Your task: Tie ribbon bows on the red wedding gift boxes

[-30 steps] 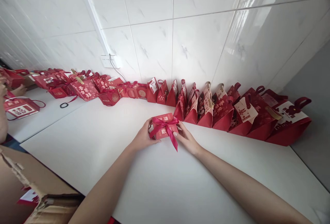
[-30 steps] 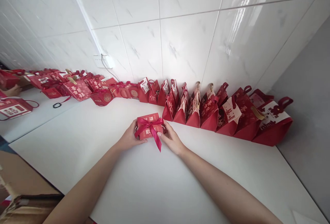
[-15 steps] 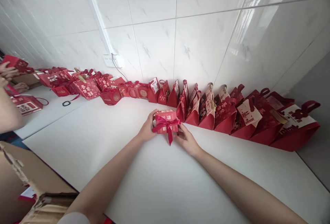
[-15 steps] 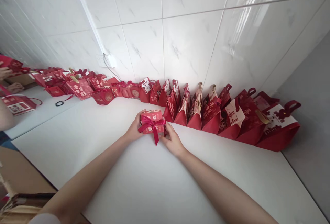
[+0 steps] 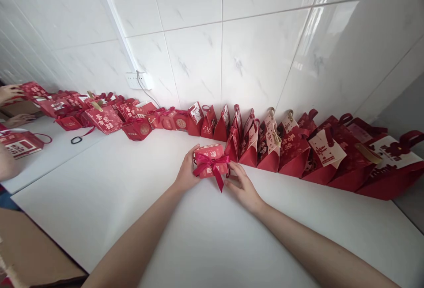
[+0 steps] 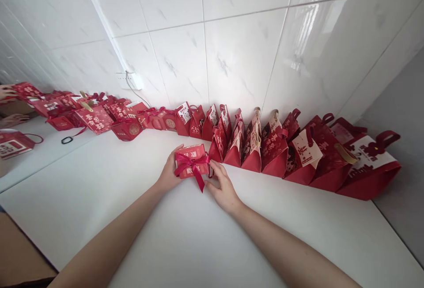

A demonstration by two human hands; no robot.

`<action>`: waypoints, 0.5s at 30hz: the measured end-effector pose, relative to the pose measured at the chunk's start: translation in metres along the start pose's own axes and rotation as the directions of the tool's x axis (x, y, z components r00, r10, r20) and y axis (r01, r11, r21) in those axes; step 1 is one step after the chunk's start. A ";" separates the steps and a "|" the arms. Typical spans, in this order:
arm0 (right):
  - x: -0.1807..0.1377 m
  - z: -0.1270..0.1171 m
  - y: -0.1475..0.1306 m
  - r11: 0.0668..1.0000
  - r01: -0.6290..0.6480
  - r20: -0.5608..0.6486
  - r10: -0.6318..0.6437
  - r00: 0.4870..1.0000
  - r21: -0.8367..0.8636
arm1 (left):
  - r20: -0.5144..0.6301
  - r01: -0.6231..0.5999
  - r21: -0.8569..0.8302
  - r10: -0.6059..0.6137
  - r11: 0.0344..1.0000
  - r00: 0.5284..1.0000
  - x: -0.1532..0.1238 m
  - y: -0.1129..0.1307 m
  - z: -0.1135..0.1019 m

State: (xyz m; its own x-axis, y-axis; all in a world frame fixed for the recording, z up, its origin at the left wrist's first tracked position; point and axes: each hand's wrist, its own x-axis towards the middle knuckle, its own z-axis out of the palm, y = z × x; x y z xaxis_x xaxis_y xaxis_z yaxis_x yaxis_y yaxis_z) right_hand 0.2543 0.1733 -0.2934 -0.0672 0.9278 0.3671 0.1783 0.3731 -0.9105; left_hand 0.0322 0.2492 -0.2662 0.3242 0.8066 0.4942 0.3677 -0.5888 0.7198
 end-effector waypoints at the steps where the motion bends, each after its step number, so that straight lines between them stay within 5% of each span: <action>1: 0.000 -0.001 -0.001 1.000 0.002 0.000 -0.002 1.000 0.011 | -0.002 0.005 0.007 -0.005 1.000 1.000 0.000 0.002 0.000; 8: -0.001 -0.004 -0.011 0.993 0.065 -0.038 -0.061 0.997 0.096 | 0.138 0.052 -0.076 -0.042 0.996 0.990 -0.005 0.013 -0.010; 11: -0.002 -0.004 -0.013 0.968 -0.002 0.096 -0.023 0.995 0.251 | 0.291 0.076 -0.263 0.004 0.962 0.957 -0.007 0.014 -0.012; 15: 0.000 -0.004 -0.012 0.906 -0.085 0.238 -0.018 0.971 0.415 | 0.280 0.091 -0.399 0.026 0.913 0.960 -0.008 0.008 -0.006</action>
State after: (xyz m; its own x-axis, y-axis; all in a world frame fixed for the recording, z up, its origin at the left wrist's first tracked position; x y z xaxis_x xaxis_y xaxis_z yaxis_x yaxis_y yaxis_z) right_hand 0.2559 0.1685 -0.2818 -0.3023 0.8953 0.3271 -0.2405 0.2604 -0.9351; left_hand 0.0275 0.2385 -0.2611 0.5645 0.7443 0.3568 0.0178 -0.4431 0.8963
